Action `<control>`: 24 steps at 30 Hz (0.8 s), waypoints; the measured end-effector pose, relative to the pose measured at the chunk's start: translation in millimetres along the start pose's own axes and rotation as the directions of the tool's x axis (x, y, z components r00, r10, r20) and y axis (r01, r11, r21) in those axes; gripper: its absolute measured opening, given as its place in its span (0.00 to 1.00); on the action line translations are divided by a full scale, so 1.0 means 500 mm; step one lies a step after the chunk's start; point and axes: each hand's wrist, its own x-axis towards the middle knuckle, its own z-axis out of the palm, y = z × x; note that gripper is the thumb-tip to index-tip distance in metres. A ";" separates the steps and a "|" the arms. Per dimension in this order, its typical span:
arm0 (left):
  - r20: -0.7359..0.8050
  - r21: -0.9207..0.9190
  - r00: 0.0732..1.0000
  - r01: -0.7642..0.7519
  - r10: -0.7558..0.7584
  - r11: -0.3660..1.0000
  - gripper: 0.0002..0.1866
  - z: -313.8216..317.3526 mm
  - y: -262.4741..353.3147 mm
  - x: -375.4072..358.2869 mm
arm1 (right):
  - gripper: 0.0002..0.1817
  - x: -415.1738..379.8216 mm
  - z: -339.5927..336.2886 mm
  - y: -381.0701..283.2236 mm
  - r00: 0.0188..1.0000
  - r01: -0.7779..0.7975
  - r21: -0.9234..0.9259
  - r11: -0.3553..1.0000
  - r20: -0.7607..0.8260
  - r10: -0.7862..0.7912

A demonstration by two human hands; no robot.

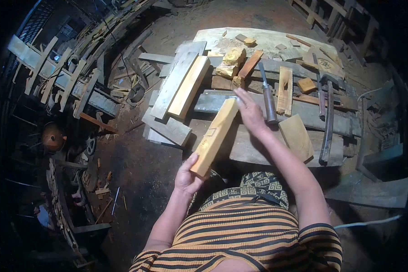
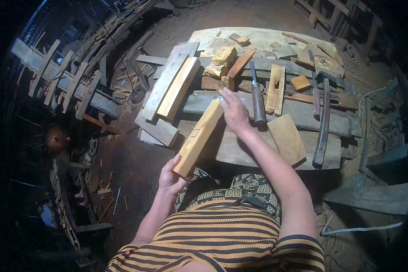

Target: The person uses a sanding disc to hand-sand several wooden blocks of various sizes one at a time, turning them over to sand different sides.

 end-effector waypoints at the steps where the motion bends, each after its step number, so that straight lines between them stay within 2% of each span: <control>1: -0.002 0.004 1.000 0.007 -0.007 1.000 0.25 -0.008 0.001 0.002 | 0.21 -0.018 0.011 -0.010 1.000 0.004 -0.028 1.000 0.002 -0.004; 2: 0.117 -0.165 0.987 0.131 -0.112 0.978 0.23 -0.021 0.006 0.007 | 0.19 -0.036 0.034 -0.005 0.982 0.157 -0.220 0.963 -0.072 -0.177; 3: 0.249 -0.312 0.949 0.265 -0.191 0.912 0.22 -0.028 0.010 0.011 | 0.18 -0.054 0.033 -0.040 0.967 0.250 -0.174 0.952 -0.009 -0.256; 4: 0.182 -0.329 0.962 0.255 -0.204 0.909 0.22 -0.013 0.010 0.003 | 0.17 -0.073 0.025 -0.089 0.940 0.341 -0.121 0.932 0.051 -0.338; 5: 0.178 -0.328 0.962 0.257 -0.208 0.909 0.22 -0.025 0.005 0.008 | 0.17 -0.101 0.029 -0.125 0.891 0.441 -0.087 0.893 0.166 -0.423; 6: 0.381 -0.340 0.908 0.312 -0.174 0.887 0.22 -0.047 -0.004 0.018 | 0.17 -0.135 0.034 -0.169 0.826 0.553 -0.096 0.828 0.198 -0.528; 7: 0.567 -0.340 0.814 0.368 -0.123 0.866 0.21 -0.059 -0.009 0.024 | 0.19 -0.170 0.047 -0.191 0.784 0.590 -0.016 0.807 0.250 -0.568; 8: 0.131 -0.382 0.987 0.137 -0.094 0.914 0.21 -0.027 -0.009 0.008 | 0.22 -0.203 0.051 -0.212 0.727 0.618 0.046 0.785 0.346 -0.593; 9: 0.324 -0.571 0.942 0.272 -0.091 0.775 0.21 -0.022 0.002 -0.006 | 0.23 -0.222 0.045 -0.228 0.700 0.599 0.170 0.782 0.362 -0.615; 11: -0.041 -0.547 0.985 0.117 -0.166 0.829 0.21 0.012 0.002 -0.012 | 0.23 -0.206 0.037 -0.214 0.649 0.640 0.184 0.746 0.391 -0.653; 12: 0.228 -0.484 0.957 0.270 -0.179 0.832 0.21 -0.007 0.001 -0.005 | 0.23 -0.176 0.038 -0.189 0.677 0.643 0.084 0.761 0.404 -0.616; 13: 0.480 -0.380 0.855 0.404 -0.197 0.832 0.22 -0.025 -0.001 0.002 | 0.23 -0.132 0.036 -0.155 0.707 0.638 -0.019 0.770 0.412 -0.575; 14: 0.146 -0.434 0.952 0.306 -0.269 0.847 0.21 0.016 0.007 -0.016 | 0.23 -0.082 0.019 -0.128 0.781 0.551 -0.144 0.822 0.436 -0.447; 15: 0.152 -0.427 0.950 0.313 -0.274 0.848 0.21 0.017 0.003 -0.014 | 0.23 -0.035 -0.002 -0.100 0.844 0.453 -0.273 0.849 0.437 -0.310; 17: 0.144 -0.414 0.957 0.290 -0.253 0.863 0.23 0.014 -0.004 -0.012 | 0.21 0.010 0.010 0.005 0.970 0.237 -0.371 0.898 0.144 -0.196; 18: 0.145 -0.423 0.955 0.297 -0.259 0.856 0.23 0.016 -0.008 -0.013 | 0.21 0.017 0.006 0.010 0.971 0.234 -0.371 0.899 0.135 -0.197; 20: 0.144 -0.436 0.957 0.290 -0.252 0.852 0.23 0.024 -0.010 -0.016 | 0.21 0.021 0.008 0.020 0.994 0.072 -0.151 0.986 0.092 -0.058; 21: 0.144 -0.459 0.959 0.282 -0.243 0.842 0.23 0.026 -0.011 -0.016 | 0.21 0.008 0.014 0.007 0.994 0.072 -0.149 0.986 0.093 -0.059; 23: 0.179 -0.398 0.954 0.292 -0.238 0.869 0.22 0.005 -0.015 -0.011 | 0.21 -0.045 0.027 -0.043 0.966 0.235 -0.208 0.949 0.159 -0.204; 24: 0.118 -0.265 0.964 0.262 -0.239 0.928 0.22 0.004 -0.015 -0.009 | 0.21 -0.057 0.025 -0.054 0.952 0.285 -0.237 0.929 0.182 -0.246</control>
